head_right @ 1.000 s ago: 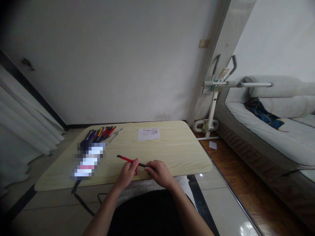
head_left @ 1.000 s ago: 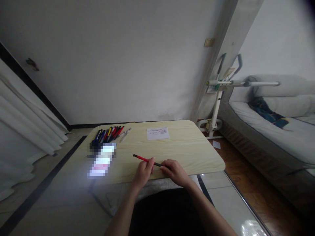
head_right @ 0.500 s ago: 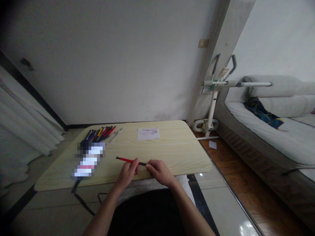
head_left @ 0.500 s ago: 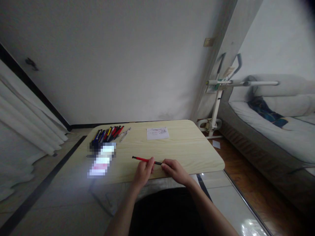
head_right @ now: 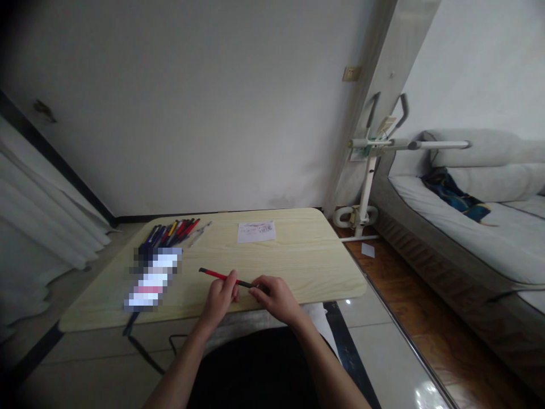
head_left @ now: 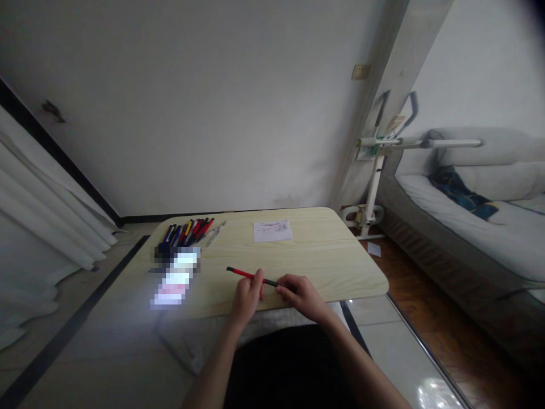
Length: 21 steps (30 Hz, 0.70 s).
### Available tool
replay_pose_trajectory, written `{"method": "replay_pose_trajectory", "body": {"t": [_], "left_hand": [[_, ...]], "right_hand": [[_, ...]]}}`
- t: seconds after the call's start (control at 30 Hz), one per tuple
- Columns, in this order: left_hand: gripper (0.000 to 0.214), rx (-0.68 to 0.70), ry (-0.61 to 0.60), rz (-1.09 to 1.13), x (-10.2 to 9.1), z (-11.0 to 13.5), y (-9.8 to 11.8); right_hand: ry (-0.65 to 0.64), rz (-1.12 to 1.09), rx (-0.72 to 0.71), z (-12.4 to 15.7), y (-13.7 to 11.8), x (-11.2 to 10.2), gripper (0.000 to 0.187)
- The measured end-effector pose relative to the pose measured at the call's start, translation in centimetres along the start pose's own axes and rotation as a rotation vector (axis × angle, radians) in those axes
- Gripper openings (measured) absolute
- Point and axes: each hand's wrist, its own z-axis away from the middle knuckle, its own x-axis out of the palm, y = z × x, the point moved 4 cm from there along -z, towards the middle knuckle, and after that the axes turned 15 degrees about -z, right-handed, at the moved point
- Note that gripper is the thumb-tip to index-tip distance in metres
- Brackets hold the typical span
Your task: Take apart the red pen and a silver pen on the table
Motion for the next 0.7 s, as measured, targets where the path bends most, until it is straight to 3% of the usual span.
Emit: {"method": "replay_pose_trajectory", "body": {"t": [0.3,0.7], "left_hand": [[0.051,0.031,-0.046,-0.007,0.30,-0.03,-0.41],[0.050,0.031,-0.131,0.076,0.13,-0.06,-0.03]], "right_hand": [[-0.047,0.122,-0.071,0.10,-0.37,0.35,0.026],[-0.098,0.082,0.005,-0.12,0.28,0.20,0.031]]}}
